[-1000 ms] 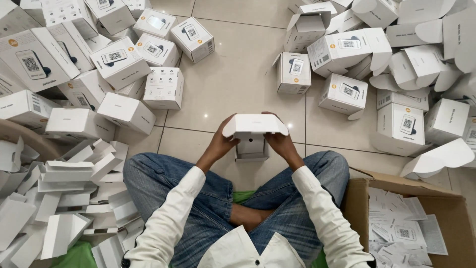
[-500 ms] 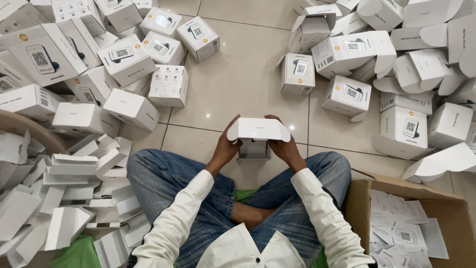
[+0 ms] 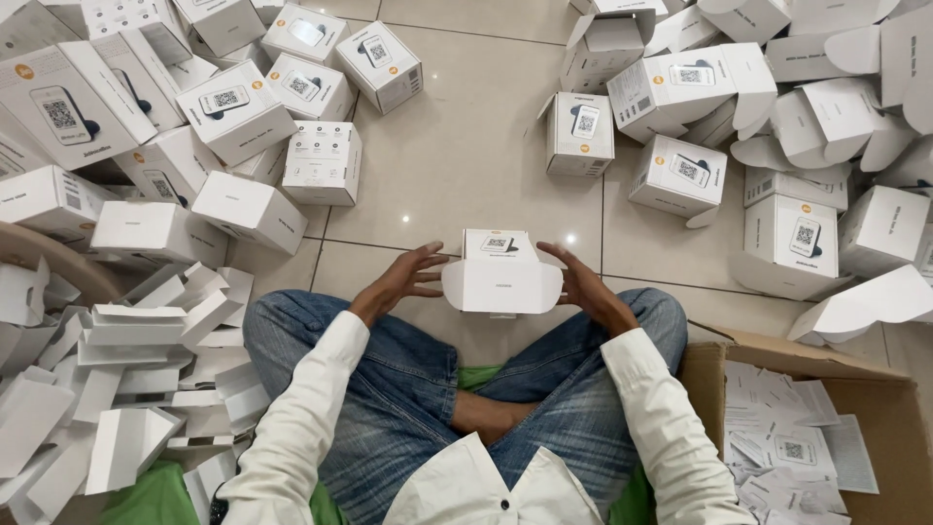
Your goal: The person packages electronic devices into white cardboard boxes with inserts and manuals.
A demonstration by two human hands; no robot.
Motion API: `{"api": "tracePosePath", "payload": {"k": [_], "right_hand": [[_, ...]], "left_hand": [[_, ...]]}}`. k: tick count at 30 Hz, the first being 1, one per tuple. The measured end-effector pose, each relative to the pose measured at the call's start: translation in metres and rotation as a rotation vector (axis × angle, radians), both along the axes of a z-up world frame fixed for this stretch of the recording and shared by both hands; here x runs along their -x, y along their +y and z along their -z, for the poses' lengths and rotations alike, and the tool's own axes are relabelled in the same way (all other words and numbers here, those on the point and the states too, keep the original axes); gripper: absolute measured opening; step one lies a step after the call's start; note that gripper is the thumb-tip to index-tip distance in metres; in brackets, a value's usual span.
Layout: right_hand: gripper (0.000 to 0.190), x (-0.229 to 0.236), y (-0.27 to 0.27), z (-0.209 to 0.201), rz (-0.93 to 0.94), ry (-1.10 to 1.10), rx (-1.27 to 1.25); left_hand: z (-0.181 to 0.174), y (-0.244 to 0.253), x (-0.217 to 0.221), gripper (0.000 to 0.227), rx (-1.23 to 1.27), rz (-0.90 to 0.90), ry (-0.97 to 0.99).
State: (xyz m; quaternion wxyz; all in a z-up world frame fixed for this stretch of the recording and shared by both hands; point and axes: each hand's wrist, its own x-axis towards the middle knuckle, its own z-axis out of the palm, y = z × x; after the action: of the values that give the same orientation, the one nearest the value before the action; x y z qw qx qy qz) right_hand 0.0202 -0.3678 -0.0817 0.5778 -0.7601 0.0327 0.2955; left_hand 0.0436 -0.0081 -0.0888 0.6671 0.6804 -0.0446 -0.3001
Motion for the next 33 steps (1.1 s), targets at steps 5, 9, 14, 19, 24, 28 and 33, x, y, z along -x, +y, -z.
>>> {"api": "tracePosePath", "payload": {"k": [5,9,14,19,24,28,33], "right_hand": [[0.112,-0.018,0.03,-0.033,0.044,0.025,-0.025],[0.121,-0.031,0.042,-0.017,-0.033,-0.028,0.084],[0.111,-0.024,0.053,0.015,0.034,-0.168,0.123],[0.092,0.016,0.06,-0.01,0.055,-0.359,0.318],[0.078,0.061,0.059,-0.001,0.005,-0.478,0.436],[0.084,0.074,0.059,0.004,-0.034,-0.294,0.257],[0.083,0.072,0.057,0.01,-0.048,-0.243,0.12]], "left_hand": [[-0.026,-0.035,-0.014,0.12,-0.205,0.03,0.232],[0.021,-0.042,-0.022,0.123,-0.341,0.024,0.128],[0.028,-0.046,-0.003,0.125,-0.389,-0.126,-0.125],[0.006,-0.049,0.032,0.098,-0.656,-0.184,-0.354],[0.031,-0.045,0.081,0.081,-0.551,-0.206,-0.386],[0.039,-0.048,0.1,0.081,-0.316,-0.143,-0.144],[0.048,-0.05,0.101,0.084,-0.28,-0.131,-0.091]]}}
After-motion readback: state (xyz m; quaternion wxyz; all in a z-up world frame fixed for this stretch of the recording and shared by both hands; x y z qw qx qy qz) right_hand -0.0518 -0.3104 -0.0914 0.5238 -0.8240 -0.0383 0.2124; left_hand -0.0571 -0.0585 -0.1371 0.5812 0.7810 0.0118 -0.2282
